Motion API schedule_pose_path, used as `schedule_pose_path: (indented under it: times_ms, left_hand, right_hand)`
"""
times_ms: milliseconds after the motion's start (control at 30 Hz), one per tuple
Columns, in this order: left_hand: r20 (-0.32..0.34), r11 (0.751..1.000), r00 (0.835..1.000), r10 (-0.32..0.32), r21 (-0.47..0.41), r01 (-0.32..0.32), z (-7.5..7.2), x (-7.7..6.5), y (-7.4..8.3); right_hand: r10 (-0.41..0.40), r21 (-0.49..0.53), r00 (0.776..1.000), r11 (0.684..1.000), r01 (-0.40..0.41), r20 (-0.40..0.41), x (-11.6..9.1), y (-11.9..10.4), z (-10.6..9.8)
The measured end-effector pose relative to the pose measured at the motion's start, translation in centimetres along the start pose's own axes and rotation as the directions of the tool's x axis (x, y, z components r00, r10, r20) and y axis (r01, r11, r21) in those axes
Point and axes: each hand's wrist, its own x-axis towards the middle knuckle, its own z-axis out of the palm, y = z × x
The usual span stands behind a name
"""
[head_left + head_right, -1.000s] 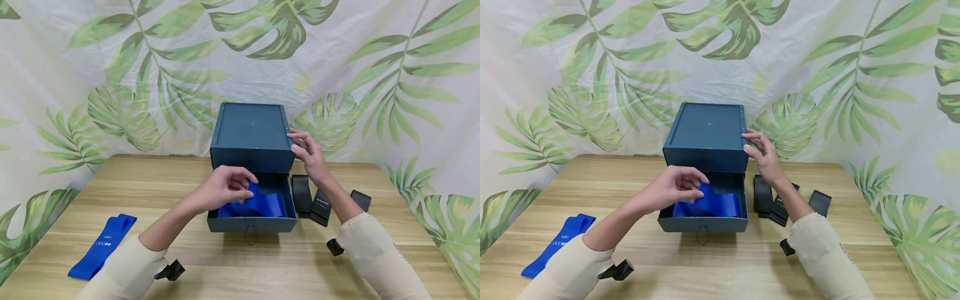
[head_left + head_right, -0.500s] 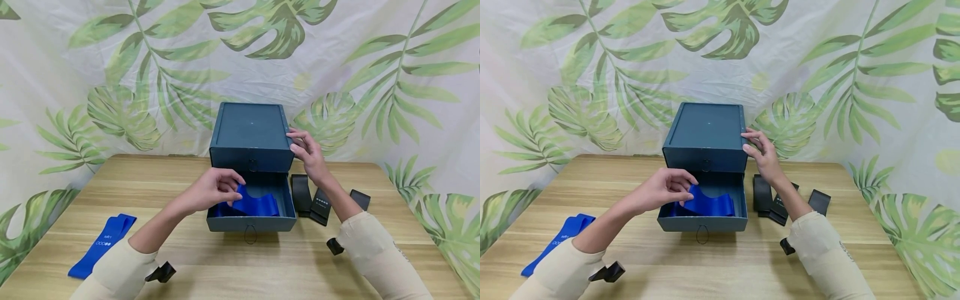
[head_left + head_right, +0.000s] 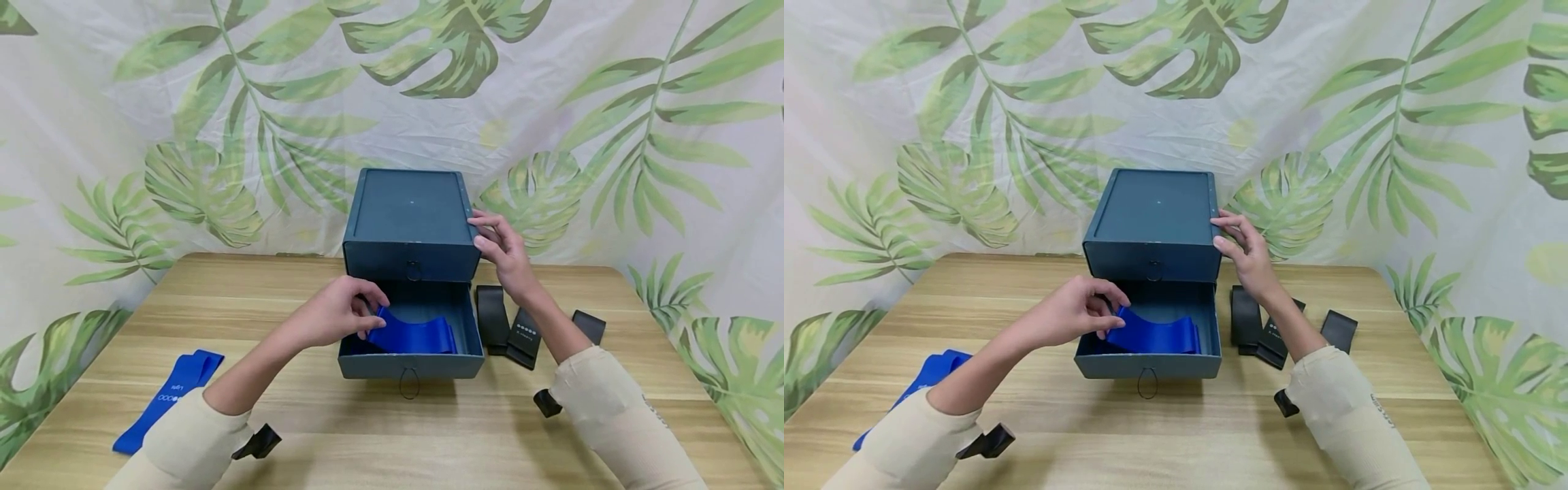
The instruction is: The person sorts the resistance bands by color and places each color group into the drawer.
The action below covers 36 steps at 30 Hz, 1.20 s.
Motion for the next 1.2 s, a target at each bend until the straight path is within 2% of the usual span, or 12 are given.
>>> schedule_pose_path:
  times_ms: [167, 333, 433, 533, 700, 900, 1067, 1200]
  left_hand:
    - [-0.026, 0.993, 1.0, -0.002, 0.118, 0.005, 0.1, -0.2, 0.3]
    - [-0.059, 0.97, 0.997, 0.047, 0.24, -0.032, 0.3, -0.2, 0.3]
    - [-0.062, 0.959, 0.995, 0.083, 0.278, -0.062, 0.3, -0.3, 0.3]
    - [-0.068, 0.957, 0.993, 0.098, 0.279, -0.075, 0.3, -0.4, 0.2]
    - [-0.091, 0.97, 0.99, 0.107, 0.228, -0.084, -0.2, -1.0, -0.1]
    - [-0.161, 0.991, 0.979, 0.126, 0.067, -0.116, -1.8, -2.3, -1.3]
    - [-0.24, 0.994, 0.968, 0.075, -0.054, -0.09, -3.4, -3.4, -2.9]
    - [-0.263, 0.997, 0.964, 0.025, -0.057, -0.042, -4.6, -4.5, -4.8]
  right_hand:
    - [-0.002, 0.008, 1.0, 1.0, 0.002, 0.002, 0.0, 0.0, 0.0]
    - [0.0, 0.003, 1.0, 1.0, 0.0, 0.003, -0.1, 0.0, 0.0]
    - [0.001, 0.001, 1.0, 1.0, -0.001, 0.001, -0.1, 0.0, 0.0]
    - [-0.002, 0.006, 1.0, 1.0, 0.002, 0.0, -0.1, 0.0, 0.1]
    - [-0.007, 0.011, 1.0, 1.0, 0.007, -0.001, 0.0, 0.1, 0.1]
    - [-0.003, 0.002, 1.0, 1.0, 0.003, -0.001, 0.0, 0.0, 0.1]
    - [-0.003, 0.001, 1.0, 1.0, 0.003, 0.0, 0.0, 0.0, 0.1]
    - [0.007, -0.006, 1.0, 1.0, -0.007, 0.0, -0.1, 0.0, 0.1]
